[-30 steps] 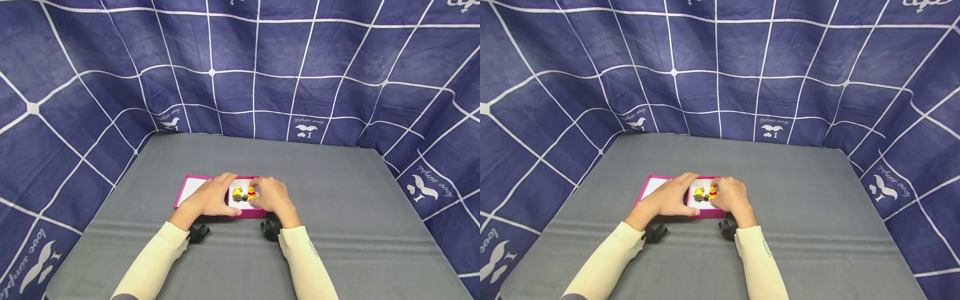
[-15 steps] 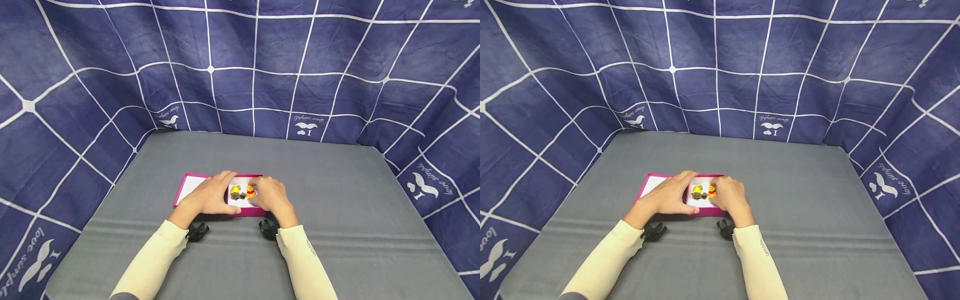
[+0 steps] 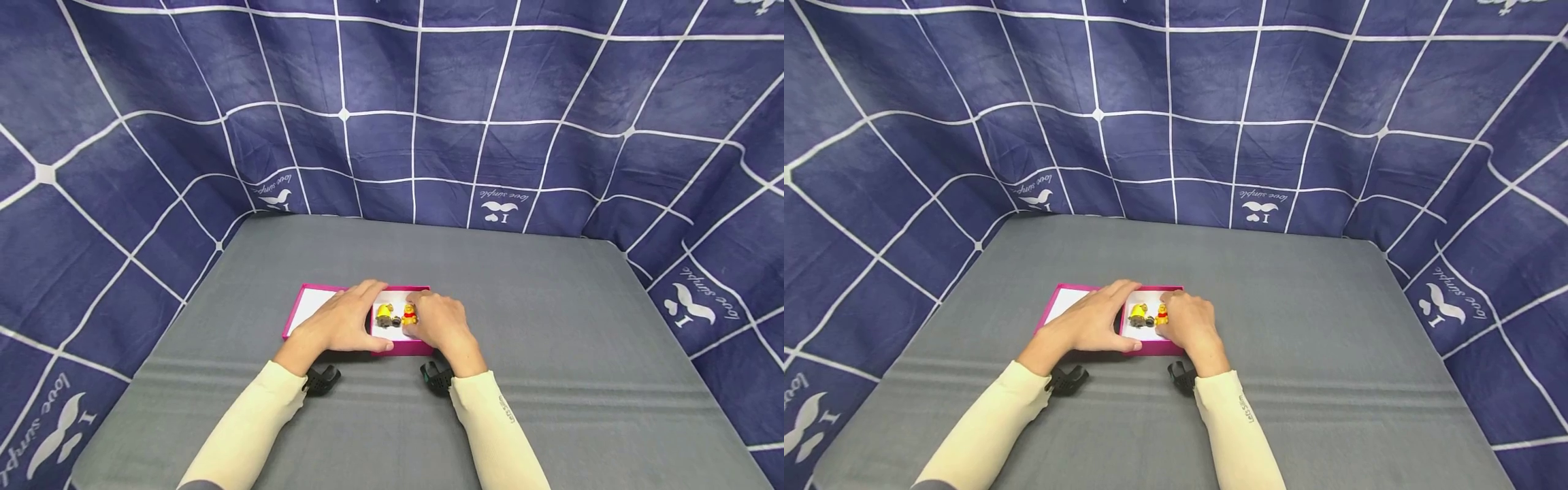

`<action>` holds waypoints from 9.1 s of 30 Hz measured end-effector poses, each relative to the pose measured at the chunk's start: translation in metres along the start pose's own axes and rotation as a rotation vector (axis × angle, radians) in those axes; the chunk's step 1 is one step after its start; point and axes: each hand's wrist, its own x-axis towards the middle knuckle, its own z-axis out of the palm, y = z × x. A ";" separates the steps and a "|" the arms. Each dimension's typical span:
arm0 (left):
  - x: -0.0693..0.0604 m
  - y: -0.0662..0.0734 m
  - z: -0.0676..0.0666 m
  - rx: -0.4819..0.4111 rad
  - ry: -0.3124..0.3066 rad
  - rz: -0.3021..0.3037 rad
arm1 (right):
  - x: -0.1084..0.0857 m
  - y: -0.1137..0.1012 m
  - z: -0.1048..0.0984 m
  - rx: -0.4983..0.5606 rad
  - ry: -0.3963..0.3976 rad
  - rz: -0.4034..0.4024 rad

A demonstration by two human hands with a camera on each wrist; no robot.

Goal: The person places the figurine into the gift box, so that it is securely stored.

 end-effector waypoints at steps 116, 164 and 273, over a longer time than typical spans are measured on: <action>0.001 -0.001 0.001 -0.012 -0.013 -0.022 | -0.020 0.076 -0.050 0.391 0.465 -0.161; 0.000 -0.001 0.002 -0.013 -0.005 -0.017 | -0.015 0.101 -0.028 0.567 0.071 -0.046; 0.001 0.001 0.002 -0.016 -0.009 -0.023 | -0.009 0.108 -0.002 0.429 0.007 0.029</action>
